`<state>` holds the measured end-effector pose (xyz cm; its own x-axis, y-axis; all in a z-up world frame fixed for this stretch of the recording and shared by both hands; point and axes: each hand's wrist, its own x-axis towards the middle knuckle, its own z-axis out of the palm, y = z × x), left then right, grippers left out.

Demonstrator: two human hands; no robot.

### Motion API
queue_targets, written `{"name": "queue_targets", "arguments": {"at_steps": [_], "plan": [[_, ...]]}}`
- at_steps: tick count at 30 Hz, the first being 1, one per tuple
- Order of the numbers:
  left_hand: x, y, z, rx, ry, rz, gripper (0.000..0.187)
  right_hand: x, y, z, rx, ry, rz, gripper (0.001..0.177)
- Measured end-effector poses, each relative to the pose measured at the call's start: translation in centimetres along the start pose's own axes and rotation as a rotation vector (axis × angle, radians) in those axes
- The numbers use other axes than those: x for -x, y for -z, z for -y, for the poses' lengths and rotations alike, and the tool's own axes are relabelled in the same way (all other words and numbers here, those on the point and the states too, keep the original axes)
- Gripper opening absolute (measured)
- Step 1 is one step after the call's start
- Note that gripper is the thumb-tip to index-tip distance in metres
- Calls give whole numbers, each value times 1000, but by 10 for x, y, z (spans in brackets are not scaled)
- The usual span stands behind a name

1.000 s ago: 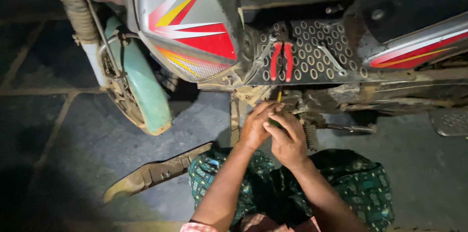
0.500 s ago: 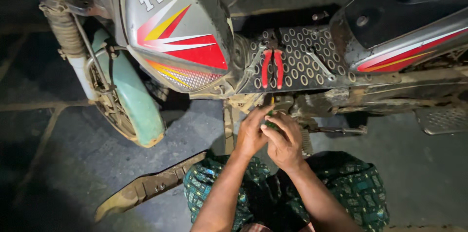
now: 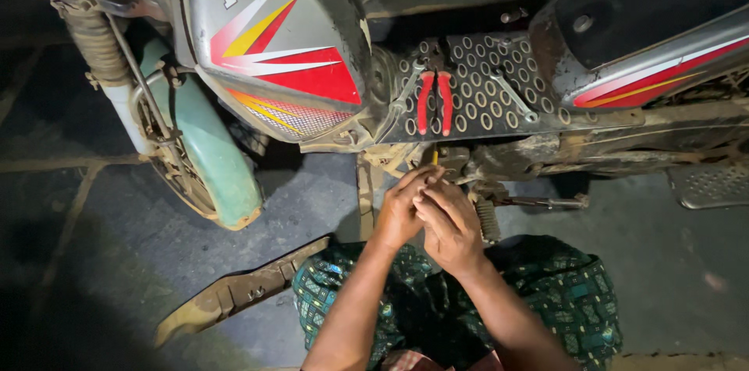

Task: The person uses a screwdriver to tighten a screw on the motorcycle's engine casing. The person is sitting on the floor while performing the repair.

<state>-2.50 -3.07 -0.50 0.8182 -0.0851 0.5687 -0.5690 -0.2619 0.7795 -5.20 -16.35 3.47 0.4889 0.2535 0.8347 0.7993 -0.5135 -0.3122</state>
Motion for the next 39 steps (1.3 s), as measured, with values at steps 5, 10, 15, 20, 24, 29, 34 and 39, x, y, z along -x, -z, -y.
{"name": "queue_targets", "arguments": {"at_steps": [5, 10, 15, 20, 24, 29, 34, 39], "plan": [[10, -22, 6, -7, -56, -177, 28, 22, -13, -14, -7, -72, -123, 38], [17, -33, 14, 49, -20, -183, 26, 30, -10, -17, -31, -76, -92, 34], [19, -37, 7, 105, -19, -141, 31, 29, -1, -7, -43, -31, -50, 29], [16, -40, 2, 54, 37, -158, 38, 26, -2, -15, 14, -16, -41, 20], [9, -37, 6, -37, -18, -181, 37, 21, -13, -18, 44, -34, -91, 18], [11, -33, 6, -49, -9, -149, 39, 15, -4, -10, 10, -49, -41, 19], [16, -32, 8, -47, -14, -142, 39, 15, 0, -4, 10, -62, -13, 19], [15, -33, 5, -59, -21, -129, 41, 14, 4, -2, -9, -54, -30, 19]]}}
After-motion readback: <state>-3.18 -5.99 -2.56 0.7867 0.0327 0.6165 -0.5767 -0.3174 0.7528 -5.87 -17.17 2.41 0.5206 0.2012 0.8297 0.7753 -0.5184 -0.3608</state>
